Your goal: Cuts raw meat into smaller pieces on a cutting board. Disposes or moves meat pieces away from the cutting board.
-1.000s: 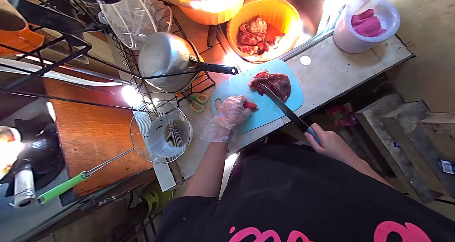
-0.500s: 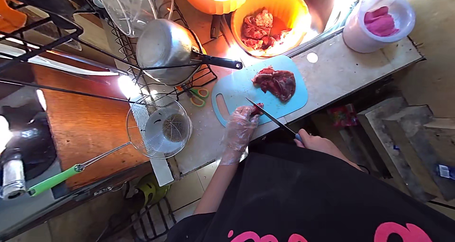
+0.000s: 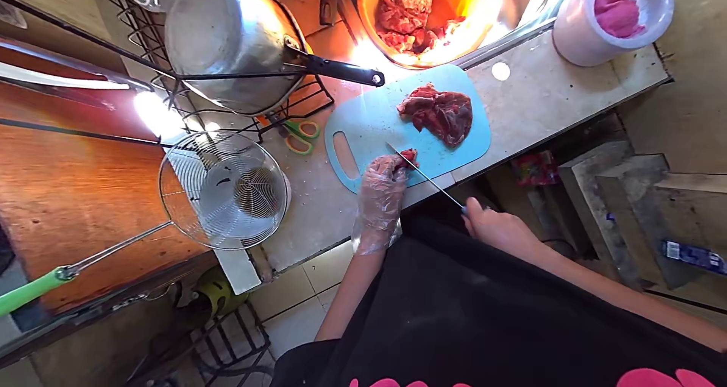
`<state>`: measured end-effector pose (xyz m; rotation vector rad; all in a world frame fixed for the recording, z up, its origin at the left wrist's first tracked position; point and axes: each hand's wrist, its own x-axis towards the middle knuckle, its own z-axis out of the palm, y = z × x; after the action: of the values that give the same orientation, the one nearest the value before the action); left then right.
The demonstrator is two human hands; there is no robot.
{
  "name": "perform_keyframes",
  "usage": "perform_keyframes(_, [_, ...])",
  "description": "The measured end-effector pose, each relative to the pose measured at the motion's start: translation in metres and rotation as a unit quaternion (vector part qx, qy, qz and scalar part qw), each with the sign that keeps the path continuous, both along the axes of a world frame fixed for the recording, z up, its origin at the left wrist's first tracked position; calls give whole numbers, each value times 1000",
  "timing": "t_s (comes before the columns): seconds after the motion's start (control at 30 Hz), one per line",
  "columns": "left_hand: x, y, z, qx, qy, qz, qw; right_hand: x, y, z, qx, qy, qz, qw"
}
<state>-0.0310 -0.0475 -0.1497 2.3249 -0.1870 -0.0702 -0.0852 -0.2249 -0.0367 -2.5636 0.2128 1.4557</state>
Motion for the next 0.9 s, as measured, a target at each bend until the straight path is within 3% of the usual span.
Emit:
perform_keyframes(0.3, [8,9,4,4,10,-8,1000,16,12,-10,-1,40,-3,999])
perform_keyframes(0.53, [20,15,0,22,-11,5,1000,-21,-33,8,-17,11,24,999])
perform_keyframes(0.7, [23,24,10,17,4,-40,999,-20,-67,-9,38,-144,40,988])
perform_keyframes(0.9, [30,8,22,119,-37,-81,989,-26,-92,-15,110,-260,-18,959])
